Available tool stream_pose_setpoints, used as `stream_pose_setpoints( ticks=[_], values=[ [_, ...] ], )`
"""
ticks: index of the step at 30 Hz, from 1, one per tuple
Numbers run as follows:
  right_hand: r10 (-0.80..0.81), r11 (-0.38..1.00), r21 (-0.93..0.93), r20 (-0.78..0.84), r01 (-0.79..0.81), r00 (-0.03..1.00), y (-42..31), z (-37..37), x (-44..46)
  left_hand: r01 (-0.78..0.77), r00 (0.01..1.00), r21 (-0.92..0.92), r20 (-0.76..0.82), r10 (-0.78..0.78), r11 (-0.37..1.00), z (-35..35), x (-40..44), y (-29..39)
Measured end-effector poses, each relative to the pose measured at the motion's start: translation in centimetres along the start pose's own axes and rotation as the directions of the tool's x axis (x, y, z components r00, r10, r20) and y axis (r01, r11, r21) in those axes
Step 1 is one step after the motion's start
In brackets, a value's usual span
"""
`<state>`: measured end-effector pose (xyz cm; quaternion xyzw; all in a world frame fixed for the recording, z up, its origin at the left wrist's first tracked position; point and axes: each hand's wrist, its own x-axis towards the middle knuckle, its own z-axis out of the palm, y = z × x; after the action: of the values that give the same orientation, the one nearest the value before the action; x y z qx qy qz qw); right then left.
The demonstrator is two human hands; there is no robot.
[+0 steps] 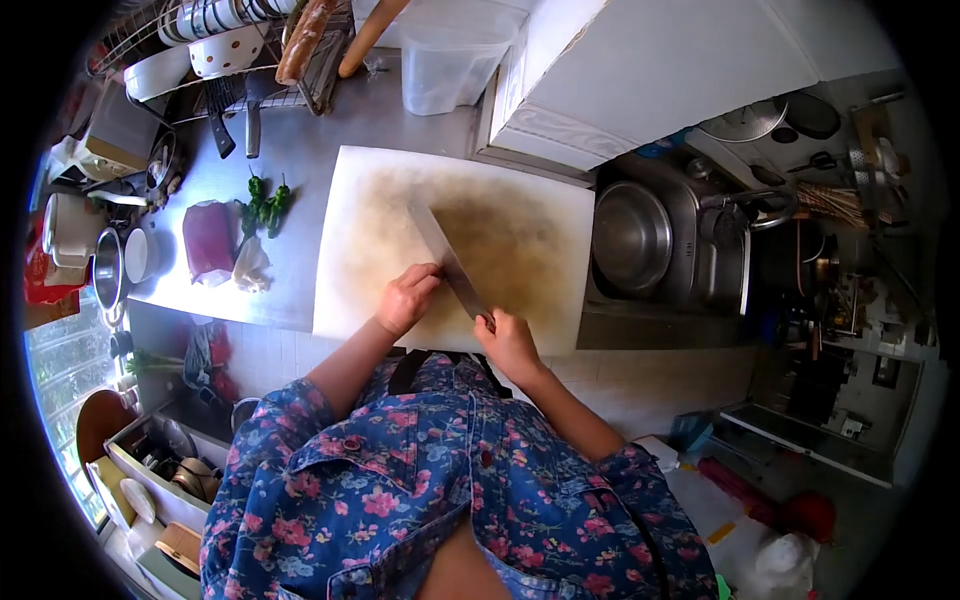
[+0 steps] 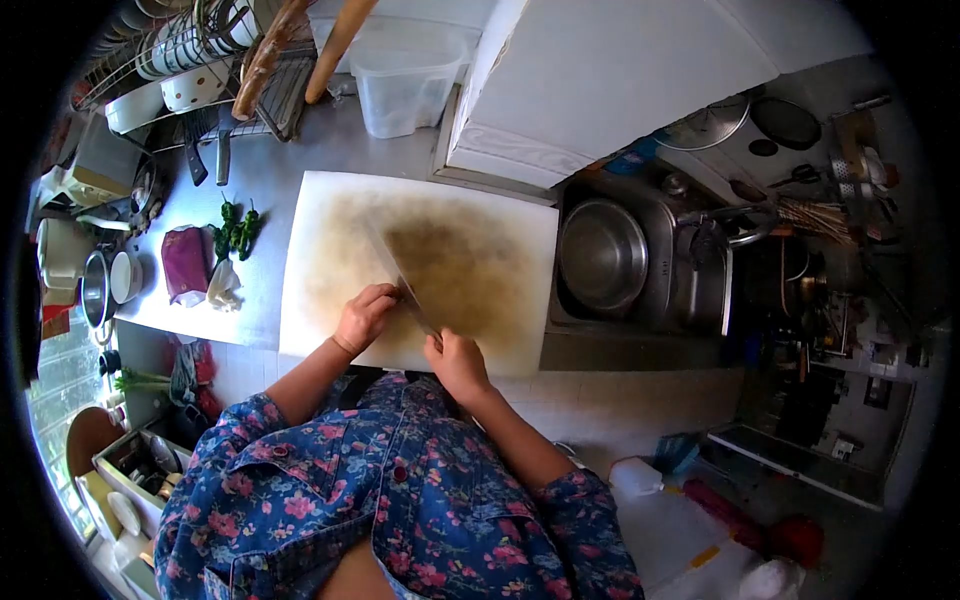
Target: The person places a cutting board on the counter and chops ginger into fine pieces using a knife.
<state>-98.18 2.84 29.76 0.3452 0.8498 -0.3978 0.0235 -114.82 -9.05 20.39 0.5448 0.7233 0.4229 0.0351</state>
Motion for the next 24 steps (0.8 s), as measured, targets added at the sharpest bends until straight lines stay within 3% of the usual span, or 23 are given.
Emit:
stream_pose_setpoints(
  ticks=[6,12,24],
  values=[
    [0.057,0.995,-0.083,0.137,-0.045,0.989,-1.1,-3.6,-0.8,-0.024,0.999,-0.029,0.025,0.025,0.999,0.0,0.0,-0.5],
    [0.022,0.987,-0.161,0.145,0.002,0.989,-0.8,-3.6,-0.7,-0.019,0.998,-0.024,0.055,0.020,1.000,0.0,0.1,-0.5],
    [0.078,0.987,-0.153,0.168,-0.052,0.983,-0.9,-2.5,0.0,-0.019,0.998,-0.042,0.064,0.022,0.999,0.0,0.1,-0.8]
  ],
)
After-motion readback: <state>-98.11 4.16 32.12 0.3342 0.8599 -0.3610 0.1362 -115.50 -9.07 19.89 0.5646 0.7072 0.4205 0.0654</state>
